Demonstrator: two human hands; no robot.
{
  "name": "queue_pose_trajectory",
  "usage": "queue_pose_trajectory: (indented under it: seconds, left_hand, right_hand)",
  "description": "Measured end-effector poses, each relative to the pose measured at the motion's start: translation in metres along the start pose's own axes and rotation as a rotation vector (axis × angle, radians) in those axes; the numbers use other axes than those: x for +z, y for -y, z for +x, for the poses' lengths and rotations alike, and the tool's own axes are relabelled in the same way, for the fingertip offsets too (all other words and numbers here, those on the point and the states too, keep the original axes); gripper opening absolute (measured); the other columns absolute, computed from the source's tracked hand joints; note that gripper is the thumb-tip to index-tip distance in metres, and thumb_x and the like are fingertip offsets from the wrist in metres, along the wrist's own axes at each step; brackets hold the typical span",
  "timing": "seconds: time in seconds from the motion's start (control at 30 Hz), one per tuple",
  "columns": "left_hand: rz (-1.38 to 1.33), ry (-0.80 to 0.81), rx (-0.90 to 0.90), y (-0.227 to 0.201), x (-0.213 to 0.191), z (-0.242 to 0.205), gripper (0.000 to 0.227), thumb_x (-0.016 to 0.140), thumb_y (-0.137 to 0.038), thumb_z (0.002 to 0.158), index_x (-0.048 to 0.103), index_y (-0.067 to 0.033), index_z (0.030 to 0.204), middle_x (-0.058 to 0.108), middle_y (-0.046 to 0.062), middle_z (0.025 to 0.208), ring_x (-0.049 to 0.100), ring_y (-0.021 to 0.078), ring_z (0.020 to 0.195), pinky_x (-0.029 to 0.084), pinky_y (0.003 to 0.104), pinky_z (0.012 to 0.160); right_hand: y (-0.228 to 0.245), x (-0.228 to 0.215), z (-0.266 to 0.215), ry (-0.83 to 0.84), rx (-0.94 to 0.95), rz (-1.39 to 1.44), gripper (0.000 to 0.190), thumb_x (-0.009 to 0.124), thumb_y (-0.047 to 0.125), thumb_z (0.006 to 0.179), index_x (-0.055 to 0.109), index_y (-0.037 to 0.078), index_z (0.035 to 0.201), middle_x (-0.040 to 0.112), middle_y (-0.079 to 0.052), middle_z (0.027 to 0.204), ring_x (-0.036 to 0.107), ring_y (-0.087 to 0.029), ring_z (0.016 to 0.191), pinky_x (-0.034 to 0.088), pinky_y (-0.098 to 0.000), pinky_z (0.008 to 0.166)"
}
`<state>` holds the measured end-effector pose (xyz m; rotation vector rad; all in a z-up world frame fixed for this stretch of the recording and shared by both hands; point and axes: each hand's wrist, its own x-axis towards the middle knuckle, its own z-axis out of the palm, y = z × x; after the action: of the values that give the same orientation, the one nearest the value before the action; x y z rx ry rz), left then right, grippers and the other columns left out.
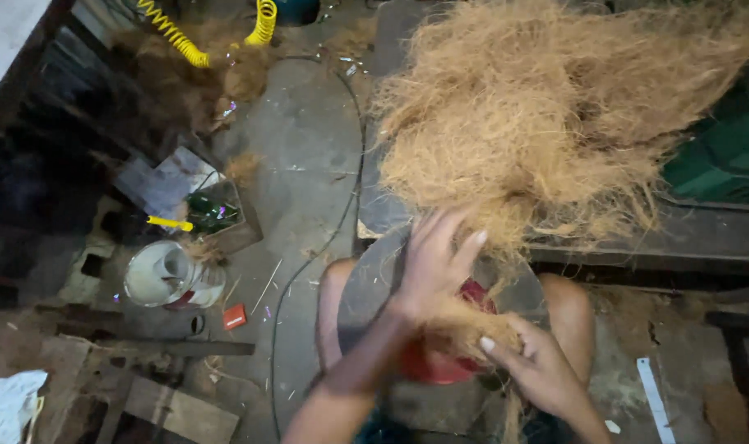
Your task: The person repeatedly pulls small handfuls of light-brown fibrous material from a pile on a table and rubs them between both hands over a red circular surface on their lap. The person continues this repetitive hand-rubbing action for the duration of the clip.
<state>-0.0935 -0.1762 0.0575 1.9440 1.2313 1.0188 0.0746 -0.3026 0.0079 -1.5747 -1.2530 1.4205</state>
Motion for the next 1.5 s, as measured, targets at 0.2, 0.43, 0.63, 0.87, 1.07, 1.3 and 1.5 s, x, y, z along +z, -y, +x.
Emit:
queue_pose_trajectory:
  seconds: [0.2,0.43,0.63,0.87,1.07,1.3,1.5]
  left_hand:
    - [-0.789,0.266,-0.504,0.011,0.0,-0.11,0.063,0.057,-0.046,0.087,0.046,-0.0127,0.139,0.056,0.007,0.131,0.054,0.016,0.113,0.045,0.031,0.093]
    - [-1.06,-0.042,-0.739,0.018,0.016,-0.151,0.029,0.065,-0.003,0.089,0.072,-0.0083,0.117,0.075,0.007,0.119,0.072,0.0211,0.11,0.057,0.036,0.097]
    - [-0.903,-0.29,-0.671,0.035,0.014,-0.162,0.038,0.071,-0.041,0.083,0.063,-0.0072,0.096,0.072,0.011,0.086,0.067,0.0213,0.065,0.056,0.034,0.052]
    - [-0.763,-0.152,-0.579,0.046,0.008,-0.176,0.019,0.073,-0.011,0.093,0.056,-0.0113,0.084,0.06,0.003,0.079,0.062,0.0139,0.063,0.06,0.027,0.049]
    - [-1.055,-0.199,-0.796,0.035,-0.028,-0.16,0.027,0.076,-0.016,0.078,0.068,-0.0074,0.103,0.075,0.017,0.112,0.072,0.0345,0.107,0.06,0.048,0.09]
    - [-0.986,-0.063,-0.678,0.036,-0.004,-0.157,0.017,0.072,0.0,0.084,0.065,-0.0081,0.097,0.071,0.008,0.094,0.068,0.0184,0.082,0.057,0.029,0.07]
    - [-0.582,-0.193,-0.559,0.032,-0.033,-0.161,0.022,0.066,-0.016,0.087,0.053,-0.0103,0.104,0.063,0.005,0.086,0.06,0.0147,0.068,0.05,0.027,0.055]
  right_hand:
    - [-0.013,0.029,0.024,-0.058,-0.227,-0.164,0.022,0.057,0.02,0.092,0.069,0.008,0.105,0.069,-0.004,0.107,0.065,-0.015,0.104,0.046,-0.0275,0.094]
    - [0.02,0.056,0.018,-0.044,-0.362,-0.225,0.044,0.048,0.01,0.075,0.061,0.006,0.116,0.063,-0.01,0.127,0.058,-0.023,0.122,0.044,-0.0395,0.103]
    - [0.028,0.062,-0.007,0.065,-0.335,-0.236,0.056,0.056,0.032,0.088,0.046,0.01,0.138,0.049,-0.015,0.15,0.05,-0.027,0.136,0.039,-0.0437,0.111]
    - [0.003,0.037,0.009,-0.225,-0.05,-0.18,0.017,0.067,0.014,0.088,0.075,0.013,0.103,0.08,-0.001,0.1,0.073,-0.014,0.074,0.053,-0.0239,0.064]
    - [0.005,0.032,0.009,-0.474,-0.069,0.33,0.03,0.066,-0.002,0.087,0.058,-0.001,0.116,0.066,-0.016,0.106,0.066,-0.023,0.092,0.056,-0.0322,0.082]
    - [-0.018,0.04,0.02,-0.224,-0.089,-0.083,0.024,0.075,0.005,0.08,0.073,0.005,0.104,0.075,-0.009,0.098,0.068,-0.017,0.084,0.052,-0.0254,0.077]
    - [0.062,0.037,-0.007,-0.439,0.175,-0.231,0.01,0.074,0.015,0.087,0.075,0.014,0.097,0.076,-0.004,0.089,0.067,-0.015,0.076,0.049,-0.0267,0.066]
